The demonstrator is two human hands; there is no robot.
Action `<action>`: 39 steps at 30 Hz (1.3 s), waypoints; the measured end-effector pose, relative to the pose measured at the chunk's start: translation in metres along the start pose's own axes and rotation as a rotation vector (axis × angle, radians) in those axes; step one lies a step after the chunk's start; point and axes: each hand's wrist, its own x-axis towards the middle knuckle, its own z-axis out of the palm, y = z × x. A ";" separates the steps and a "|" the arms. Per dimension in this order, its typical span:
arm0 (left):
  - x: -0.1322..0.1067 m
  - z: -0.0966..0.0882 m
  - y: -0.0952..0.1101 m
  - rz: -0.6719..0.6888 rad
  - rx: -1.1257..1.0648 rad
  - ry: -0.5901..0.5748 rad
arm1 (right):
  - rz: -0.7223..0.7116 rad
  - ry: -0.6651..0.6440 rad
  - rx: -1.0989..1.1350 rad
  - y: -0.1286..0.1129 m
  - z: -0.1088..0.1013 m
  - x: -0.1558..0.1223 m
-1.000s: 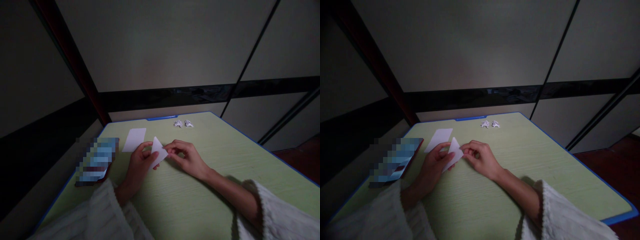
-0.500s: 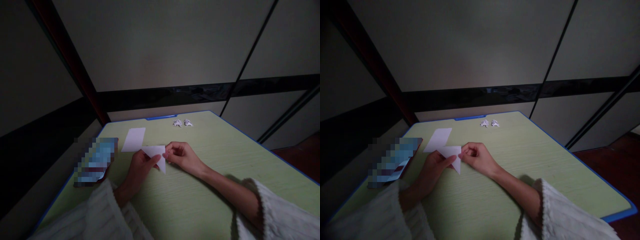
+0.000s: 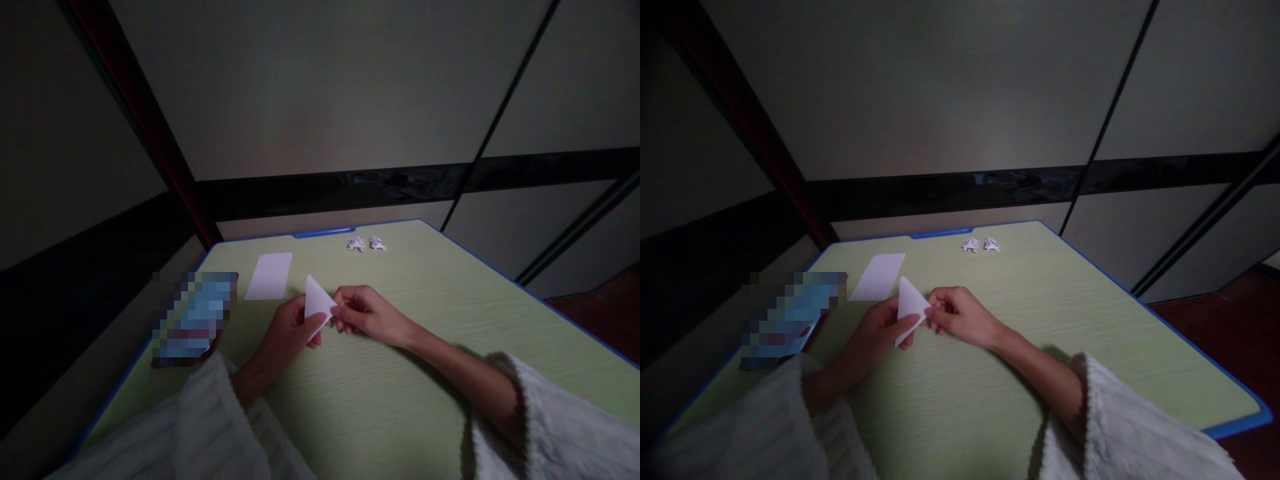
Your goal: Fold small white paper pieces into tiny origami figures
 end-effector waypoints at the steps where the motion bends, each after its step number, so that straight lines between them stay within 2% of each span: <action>1: 0.000 0.000 0.000 -0.013 0.028 -0.010 | 0.002 -0.014 -0.030 0.001 -0.001 0.000; 6: 0.001 -0.003 0.000 -0.045 0.127 -0.039 | 0.024 -0.105 -0.107 0.004 -0.004 -0.001; 10: 0.001 -0.004 0.002 -0.082 0.104 -0.064 | -0.006 -0.190 -0.154 0.002 -0.007 -0.001; 15: 0.002 -0.003 0.003 -0.143 0.094 -0.095 | -0.012 -0.176 -0.275 -0.003 -0.008 -0.002; 23: 0.002 -0.003 0.003 -0.146 0.134 -0.092 | -0.028 -0.260 -0.216 0.001 -0.010 -0.003; 30: 0.003 -0.003 0.001 -0.146 0.167 -0.079 | -0.046 -0.234 -0.325 -0.001 -0.009 -0.004; 34: 0.002 -0.004 0.000 -0.118 0.189 -0.084 | -0.102 -0.223 -0.448 -0.004 -0.008 -0.004; 39: 0.002 -0.007 -0.002 -0.074 0.187 -0.152 | -0.212 -0.221 -0.596 -0.006 -0.008 -0.005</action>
